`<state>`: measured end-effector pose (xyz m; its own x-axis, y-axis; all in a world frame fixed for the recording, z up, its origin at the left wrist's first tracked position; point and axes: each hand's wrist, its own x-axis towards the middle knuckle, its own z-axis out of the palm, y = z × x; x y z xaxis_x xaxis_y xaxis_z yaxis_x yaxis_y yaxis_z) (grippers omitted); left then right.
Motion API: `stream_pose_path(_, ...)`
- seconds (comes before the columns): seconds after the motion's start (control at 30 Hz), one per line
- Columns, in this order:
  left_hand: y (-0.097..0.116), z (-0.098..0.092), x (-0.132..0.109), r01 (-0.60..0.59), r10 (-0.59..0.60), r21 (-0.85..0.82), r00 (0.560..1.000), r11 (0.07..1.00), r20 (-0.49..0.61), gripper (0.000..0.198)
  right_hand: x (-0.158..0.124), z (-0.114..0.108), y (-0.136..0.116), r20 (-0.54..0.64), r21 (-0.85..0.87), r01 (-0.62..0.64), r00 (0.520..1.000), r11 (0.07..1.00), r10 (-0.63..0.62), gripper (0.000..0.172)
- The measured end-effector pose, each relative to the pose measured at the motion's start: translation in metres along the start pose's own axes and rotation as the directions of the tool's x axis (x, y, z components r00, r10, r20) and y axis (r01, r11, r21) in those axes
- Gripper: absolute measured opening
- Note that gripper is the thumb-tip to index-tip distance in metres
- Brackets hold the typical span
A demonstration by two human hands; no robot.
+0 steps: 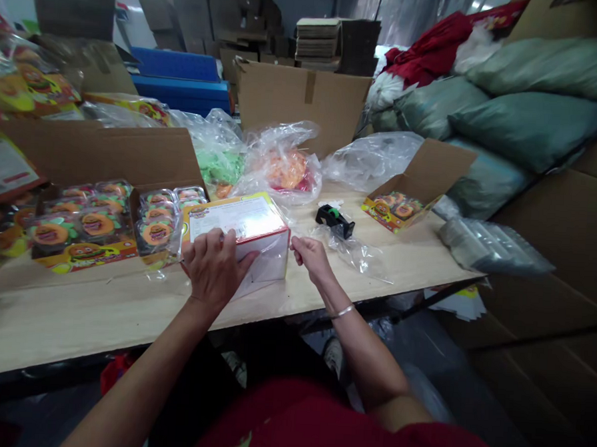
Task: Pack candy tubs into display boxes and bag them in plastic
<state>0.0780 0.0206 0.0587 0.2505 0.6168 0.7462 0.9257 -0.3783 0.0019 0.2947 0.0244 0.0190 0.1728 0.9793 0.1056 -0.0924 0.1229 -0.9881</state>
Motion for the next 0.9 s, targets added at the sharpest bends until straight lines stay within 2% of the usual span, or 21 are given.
stream_pose_path(0.1,0.023,0.002,0.015,0.079,-0.078,-0.035,0.997,0.996,0.022,0.07,0.006,0.004,0.007,0.117,0.08,-0.075,0.991,0.994,0.065,0.051)
stream_pose_path(0.17,0.041,0.011,0.023,0.059,-0.058,-0.077,0.998,0.995,0.013,0.066,0.008,0.005,0.008,0.165,0.083,-0.121,0.981,0.989,0.106,0.05)
stream_pose_path(0.23,0.055,0.025,0.026,0.007,-0.005,-0.119,1.0,0.993,0.018,0.056,0.006,0.004,0.007,0.112,0.031,-0.089,0.99,0.996,0.085,0.046)
stream_pose_path(0.3,0.06,0.039,0.024,-0.016,0.02,-0.176,1.0,0.984,0.02,0.051,0.003,0.001,0.002,-0.056,-0.115,0.058,0.996,0.992,-0.065,0.038)
stream_pose_path(0.37,0.059,0.049,0.02,-0.012,0.011,-0.219,1.0,0.976,-0.005,0.052,0.0,-0.002,-0.007,-0.179,-0.352,0.242,0.931,0.904,-0.319,0.037)
stream_pose_path(0.43,0.056,0.052,0.017,-0.014,0.005,-0.217,0.999,0.976,-0.043,0.052,0.0,-0.005,-0.018,-0.143,-0.539,0.366,0.848,0.759,-0.51,0.03)
stream_pose_path(0.47,0.055,0.052,0.016,-0.022,0.01,-0.204,0.998,0.979,-0.06,0.052,0.002,-0.008,-0.021,-0.119,-0.578,0.396,0.824,0.713,-0.554,0.024)
stream_pose_path(0.5,0.054,0.051,0.015,-0.031,0.017,-0.195,0.997,0.98,-0.073,0.053,0.005,-0.011,-0.022,-0.124,-0.579,0.402,0.817,0.71,-0.563,0.022)
stream_pose_path(0.57,0.053,0.05,0.016,-0.039,0.025,-0.202,0.997,0.979,-0.073,0.054,0.014,-0.016,-0.013,-0.207,-0.464,0.333,0.86,0.821,-0.466,0.031)
stream_pose_path(0.63,0.053,0.049,0.016,-0.032,0.021,-0.221,0.999,0.975,-0.05,0.055,0.023,-0.021,0.012,-0.287,-0.243,0.176,0.926,0.954,-0.244,0.036)
stream_pose_path(0.7,0.053,0.049,0.016,-0.024,0.019,-0.227,0.999,0.974,-0.026,0.056,0.028,-0.022,0.045,-0.288,-0.065,-0.003,0.957,0.998,-0.016,0.04)
stream_pose_path(0.77,0.052,0.049,0.016,-0.033,0.029,-0.208,0.999,0.978,-0.021,0.057,0.025,-0.023,0.072,-0.287,-0.001,-0.115,0.952,0.993,0.11,0.042)
stream_pose_path(0.83,0.051,0.049,0.015,-0.058,0.054,-0.17,0.998,0.984,-0.029,0.058,0.014,-0.023,0.08,-0.349,-0.015,-0.111,0.932,0.994,0.099,0.042)
stream_pose_path(0.9,0.051,0.048,0.015,-0.078,0.074,-0.134,0.997,0.988,-0.032,0.059,-0.001,-0.024,0.065,-0.478,-0.136,0.049,0.872,0.989,-0.109,0.036)
